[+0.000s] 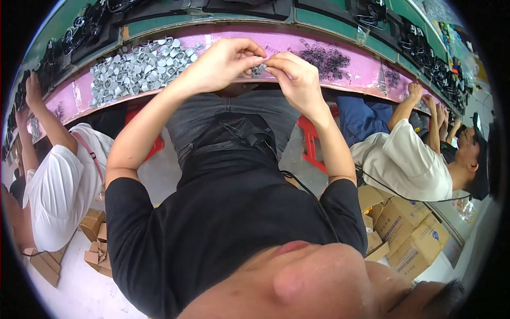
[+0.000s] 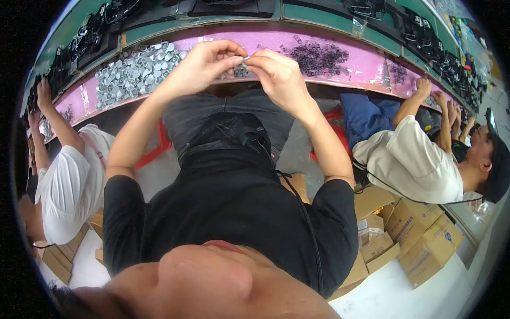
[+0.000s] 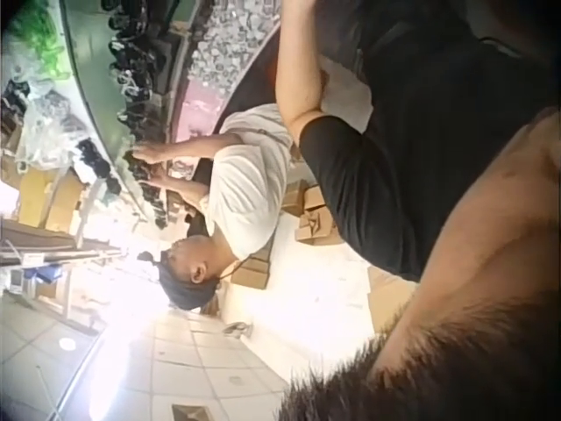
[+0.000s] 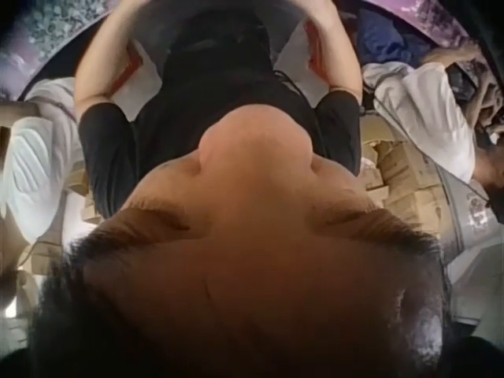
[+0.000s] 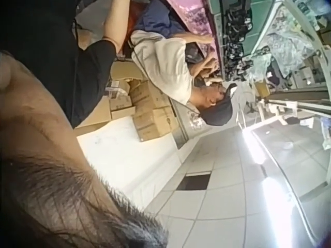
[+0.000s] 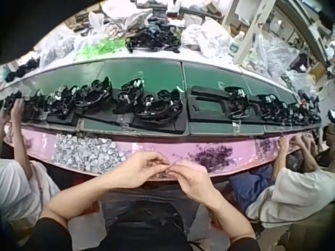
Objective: Assembling internal components into game controller housings on an assembly line.
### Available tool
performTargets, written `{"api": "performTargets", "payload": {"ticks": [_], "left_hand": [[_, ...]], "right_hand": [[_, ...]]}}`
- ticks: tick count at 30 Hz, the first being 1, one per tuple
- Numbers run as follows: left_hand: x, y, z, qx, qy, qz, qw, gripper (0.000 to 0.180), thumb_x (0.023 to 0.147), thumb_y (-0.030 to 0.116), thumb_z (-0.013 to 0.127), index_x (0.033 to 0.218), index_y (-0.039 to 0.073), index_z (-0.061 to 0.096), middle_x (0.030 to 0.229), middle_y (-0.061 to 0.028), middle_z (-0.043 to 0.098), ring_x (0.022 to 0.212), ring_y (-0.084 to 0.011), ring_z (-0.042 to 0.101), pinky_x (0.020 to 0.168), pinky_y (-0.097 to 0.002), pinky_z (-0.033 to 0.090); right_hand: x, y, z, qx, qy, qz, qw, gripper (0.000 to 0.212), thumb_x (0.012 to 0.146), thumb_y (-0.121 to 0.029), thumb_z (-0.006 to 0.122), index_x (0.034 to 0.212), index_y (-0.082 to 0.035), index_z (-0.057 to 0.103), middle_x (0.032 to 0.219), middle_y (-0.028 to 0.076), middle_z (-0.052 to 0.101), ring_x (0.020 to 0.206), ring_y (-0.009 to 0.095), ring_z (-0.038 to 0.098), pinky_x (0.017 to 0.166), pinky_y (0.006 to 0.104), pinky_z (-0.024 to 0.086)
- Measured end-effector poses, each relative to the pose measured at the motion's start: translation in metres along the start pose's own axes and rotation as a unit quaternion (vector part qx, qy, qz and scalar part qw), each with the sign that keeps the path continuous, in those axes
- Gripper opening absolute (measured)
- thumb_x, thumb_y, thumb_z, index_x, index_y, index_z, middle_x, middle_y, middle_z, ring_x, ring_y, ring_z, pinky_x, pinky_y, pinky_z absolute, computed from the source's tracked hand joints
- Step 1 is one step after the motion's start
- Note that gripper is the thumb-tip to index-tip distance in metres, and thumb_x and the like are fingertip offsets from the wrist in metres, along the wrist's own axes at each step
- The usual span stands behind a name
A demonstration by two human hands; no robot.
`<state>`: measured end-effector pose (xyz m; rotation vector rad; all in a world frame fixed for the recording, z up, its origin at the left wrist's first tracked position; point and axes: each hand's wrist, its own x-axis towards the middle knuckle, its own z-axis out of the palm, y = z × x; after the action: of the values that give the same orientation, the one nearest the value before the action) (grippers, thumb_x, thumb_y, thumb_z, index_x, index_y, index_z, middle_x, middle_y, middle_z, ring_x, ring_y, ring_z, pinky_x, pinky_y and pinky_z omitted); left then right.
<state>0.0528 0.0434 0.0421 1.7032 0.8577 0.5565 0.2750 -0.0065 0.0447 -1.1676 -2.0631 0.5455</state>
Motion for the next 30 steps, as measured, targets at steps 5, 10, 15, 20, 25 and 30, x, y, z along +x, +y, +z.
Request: {"api": "performTargets", "payload": {"ticks": [5, 10, 15, 20, 25, 30], "left_hand": [[-0.006, -0.046, 0.025, -0.49, -0.1, -0.189, 0.845, 0.03, 0.106, 0.024, 0.065, 0.123, -0.001, 0.064, 0.092, -0.0017, 0.064, 0.082, -0.0106, 0.066, 0.081, -0.0328, 0.065], [-0.015, -0.026, 0.054, -0.271, 0.122, -0.028, 0.954, 0.034, 0.105, 0.019, 0.065, 0.131, -0.002, 0.061, 0.109, -0.0089, 0.068, 0.095, -0.017, 0.071, 0.082, -0.0327, 0.063], [-0.01, -0.012, 0.057, -0.005, 0.18, 0.038, 0.983, 0.034, 0.09, 0.018, 0.083, 0.113, -0.005, 0.07, 0.094, -0.0175, 0.076, 0.084, -0.0217, 0.078, 0.075, -0.0325, 0.062], [-0.003, -0.007, 0.054, 0.039, 0.21, 0.046, 0.976, 0.016, 0.094, 0.009, 0.077, 0.105, -0.003, 0.073, 0.098, -0.013, 0.076, 0.087, -0.0219, 0.073, 0.079, -0.0329, 0.058], [0.008, -0.005, 0.07, -0.266, 0.184, -0.045, 0.945, 0.018, 0.097, 0.007, 0.076, 0.108, -0.005, 0.07, 0.097, -0.0045, 0.073, 0.088, -0.0116, 0.069, 0.078, -0.0258, 0.058], [0.004, -0.017, 0.061, -0.268, 0.153, -0.101, 0.946, 0.015, 0.099, 0.008, 0.074, 0.106, -0.005, 0.07, 0.095, -0.0052, 0.073, 0.08, -0.0103, 0.068, 0.073, -0.0233, 0.057]], "right_hand": [[-0.008, 0.011, 0.002, -0.049, 0.043, -0.092, 0.994, 0.019, 0.083, 0.008, 0.076, 0.101, 0.002, 0.075, 0.097, 0.013, 0.073, 0.087, 0.027, 0.074, 0.078, 0.0346, 0.061], [-0.025, 0.021, 0.009, 0.19, 0.015, 0.224, 0.956, 0.012, 0.095, 0.003, 0.072, 0.106, 0.006, 0.074, 0.101, 0.007, 0.075, 0.088, 0.012, 0.071, 0.078, 0.0286, 0.06], [-0.029, 0.028, 0.005, 0.394, 0.019, 0.326, 0.859, 0.015, 0.098, -0.001, 0.071, 0.111, 0.006, 0.074, 0.097, 0.012, 0.076, 0.084, 0.015, 0.073, 0.077, 0.0274, 0.06], [-0.026, 0.02, 0.017, 0.384, 0.091, 0.327, 0.859, 0.016, 0.097, -0.003, 0.072, 0.109, 0.007, 0.074, 0.093, 0.009, 0.076, 0.083, 0.013, 0.071, 0.077, 0.0275, 0.06], [-0.029, 0.012, 0.024, 0.324, 0.151, 0.297, 0.885, 0.014, 0.095, 0.002, 0.071, 0.108, 0.006, 0.075, 0.098, 0.009, 0.076, 0.088, 0.012, 0.072, 0.08, 0.0269, 0.061], [-0.027, 0.004, 0.017, 0.213, 0.166, 0.211, 0.939, 0.013, 0.092, 0.004, 0.072, 0.104, 0.008, 0.075, 0.095, 0.011, 0.076, 0.089, 0.015, 0.072, 0.079, 0.0301, 0.059]]}}
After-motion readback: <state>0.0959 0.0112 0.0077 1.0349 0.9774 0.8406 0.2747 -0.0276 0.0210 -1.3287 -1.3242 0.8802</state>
